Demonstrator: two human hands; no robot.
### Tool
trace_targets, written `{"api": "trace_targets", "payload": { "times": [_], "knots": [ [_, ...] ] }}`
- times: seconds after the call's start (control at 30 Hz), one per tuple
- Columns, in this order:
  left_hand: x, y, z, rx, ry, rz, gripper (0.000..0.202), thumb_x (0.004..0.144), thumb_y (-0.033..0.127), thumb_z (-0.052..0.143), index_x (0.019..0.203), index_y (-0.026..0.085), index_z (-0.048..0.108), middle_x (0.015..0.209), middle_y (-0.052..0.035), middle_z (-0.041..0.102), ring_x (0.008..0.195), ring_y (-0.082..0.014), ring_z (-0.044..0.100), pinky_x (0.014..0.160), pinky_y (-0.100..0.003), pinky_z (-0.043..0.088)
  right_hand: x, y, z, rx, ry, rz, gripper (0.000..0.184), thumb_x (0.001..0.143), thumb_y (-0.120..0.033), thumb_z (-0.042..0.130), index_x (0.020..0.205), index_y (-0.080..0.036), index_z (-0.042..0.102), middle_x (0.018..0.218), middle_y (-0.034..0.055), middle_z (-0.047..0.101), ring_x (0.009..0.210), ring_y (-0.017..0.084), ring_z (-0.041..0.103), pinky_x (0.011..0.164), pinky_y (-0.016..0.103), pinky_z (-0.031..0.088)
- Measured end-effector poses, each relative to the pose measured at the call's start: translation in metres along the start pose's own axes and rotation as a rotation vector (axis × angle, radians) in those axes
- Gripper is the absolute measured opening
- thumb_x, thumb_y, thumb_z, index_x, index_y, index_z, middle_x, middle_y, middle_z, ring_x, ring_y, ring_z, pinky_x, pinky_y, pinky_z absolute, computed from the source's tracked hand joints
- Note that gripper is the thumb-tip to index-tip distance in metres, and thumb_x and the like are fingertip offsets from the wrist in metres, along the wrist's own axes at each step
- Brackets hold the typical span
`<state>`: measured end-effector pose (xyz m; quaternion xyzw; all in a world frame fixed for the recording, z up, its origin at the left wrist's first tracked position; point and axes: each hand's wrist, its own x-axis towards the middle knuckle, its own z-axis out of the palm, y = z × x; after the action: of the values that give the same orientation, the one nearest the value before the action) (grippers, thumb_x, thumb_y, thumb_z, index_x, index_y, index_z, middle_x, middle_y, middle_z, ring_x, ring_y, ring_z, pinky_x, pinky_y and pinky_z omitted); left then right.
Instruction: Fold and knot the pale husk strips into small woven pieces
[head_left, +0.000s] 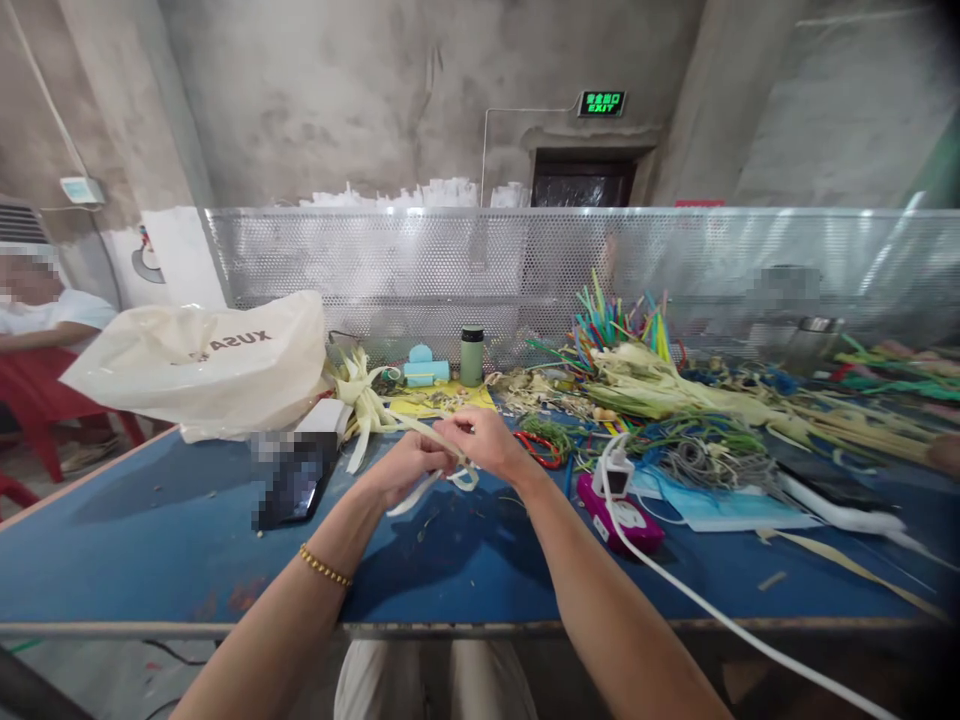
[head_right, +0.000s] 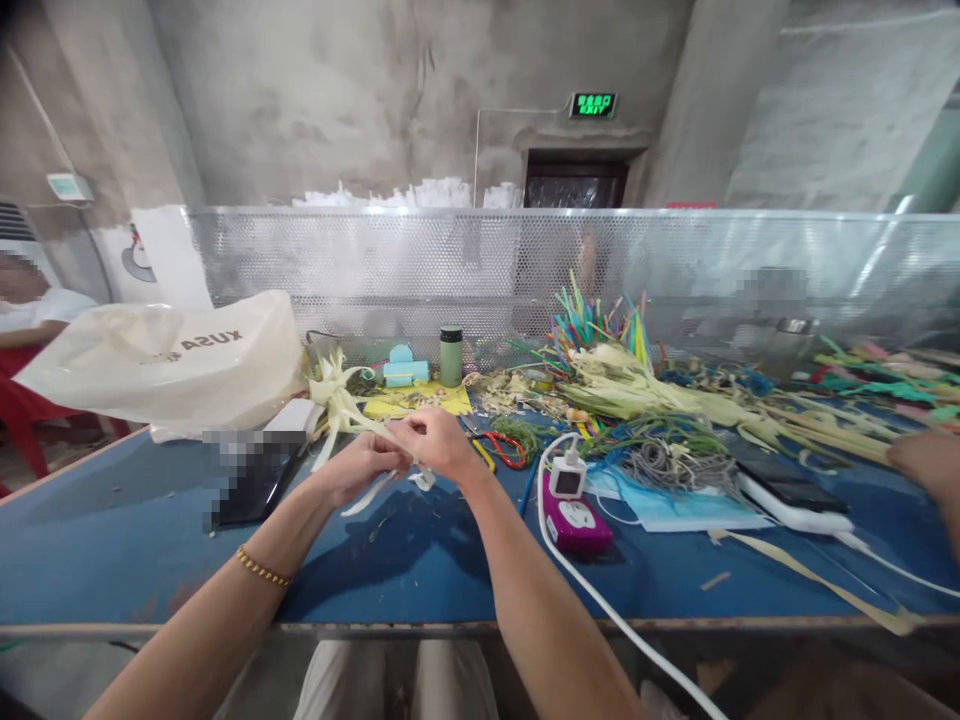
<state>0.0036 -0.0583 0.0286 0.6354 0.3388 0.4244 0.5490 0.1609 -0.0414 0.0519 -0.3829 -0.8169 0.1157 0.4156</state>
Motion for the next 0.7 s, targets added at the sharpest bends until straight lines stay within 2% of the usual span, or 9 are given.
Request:
{"api": "trace_targets", "payload": {
  "times": [0.1, 0.2, 0.3, 0.43, 0.7],
  "knots": [
    [-0.0038, 0.0029, 0.0007, 0.067, -0.098, -0.009, 0.015, 0.061, 0.013, 0.062, 0.047, 0.015, 0.061, 0.059, -0.0037, 0.062, 0.064, -0.0144, 0.052, 0.067, -0.028, 0.036, -0.0018, -0.0001, 0.0004, 0.225, -0.110, 0.103, 0.021, 0.076, -0.034, 0.067, 0.069, -0.014, 0.068, 0.065, -0.0004, 0.062, 0.060, 0.011, 0.051, 0.056, 0.023, 0.037],
    [-0.0063, 0.0066, -0.0029, 0.078, -0.128, -0.022, 0.016, 0.064, 0.015, 0.063, 0.048, 0.014, 0.060, 0.058, -0.0021, 0.059, 0.064, -0.0137, 0.051, 0.065, -0.027, 0.035, -0.0025, -0.0014, -0.0022, 0.472, -0.091, 0.225, 0.023, 0.072, -0.036, 0.070, 0.070, -0.014, 0.064, 0.061, -0.0024, 0.058, 0.054, 0.010, 0.050, 0.052, 0.022, 0.037],
    [-0.0076, 0.0089, -0.0070, 0.046, -0.137, -0.055, 0.020, 0.072, 0.027, 0.066, 0.057, 0.014, 0.062, 0.057, 0.0004, 0.054, 0.057, -0.0110, 0.045, 0.060, -0.026, 0.032, -0.0024, -0.0038, -0.0065, 0.594, -0.056, 0.290, 0.029, 0.069, -0.041, 0.073, 0.070, -0.015, 0.060, 0.055, -0.0045, 0.053, 0.048, 0.008, 0.045, 0.048, 0.022, 0.036],
    [-0.0065, 0.0078, -0.0085, 0.067, -0.082, -0.010, 0.024, 0.070, 0.036, 0.074, 0.066, 0.013, 0.068, 0.060, -0.0003, 0.056, 0.056, -0.0103, 0.044, 0.057, -0.025, 0.031, -0.0020, -0.0042, -0.0084, 0.624, -0.055, 0.262, 0.030, 0.069, -0.041, 0.074, 0.071, -0.015, 0.059, 0.053, -0.0056, 0.051, 0.047, 0.007, 0.041, 0.046, 0.021, 0.033],
    [-0.0022, 0.0026, -0.0072, 0.075, -0.039, 0.015, 0.015, 0.068, 0.023, 0.069, 0.058, 0.013, 0.066, 0.057, -0.0038, 0.061, 0.057, -0.0121, 0.050, 0.061, -0.026, 0.037, 0.0002, -0.0068, -0.0045, 0.605, -0.030, 0.153, 0.022, 0.070, -0.031, 0.072, 0.076, -0.015, 0.059, 0.065, -0.0034, 0.056, 0.054, 0.007, 0.048, 0.054, 0.022, 0.040]
  ]
}}
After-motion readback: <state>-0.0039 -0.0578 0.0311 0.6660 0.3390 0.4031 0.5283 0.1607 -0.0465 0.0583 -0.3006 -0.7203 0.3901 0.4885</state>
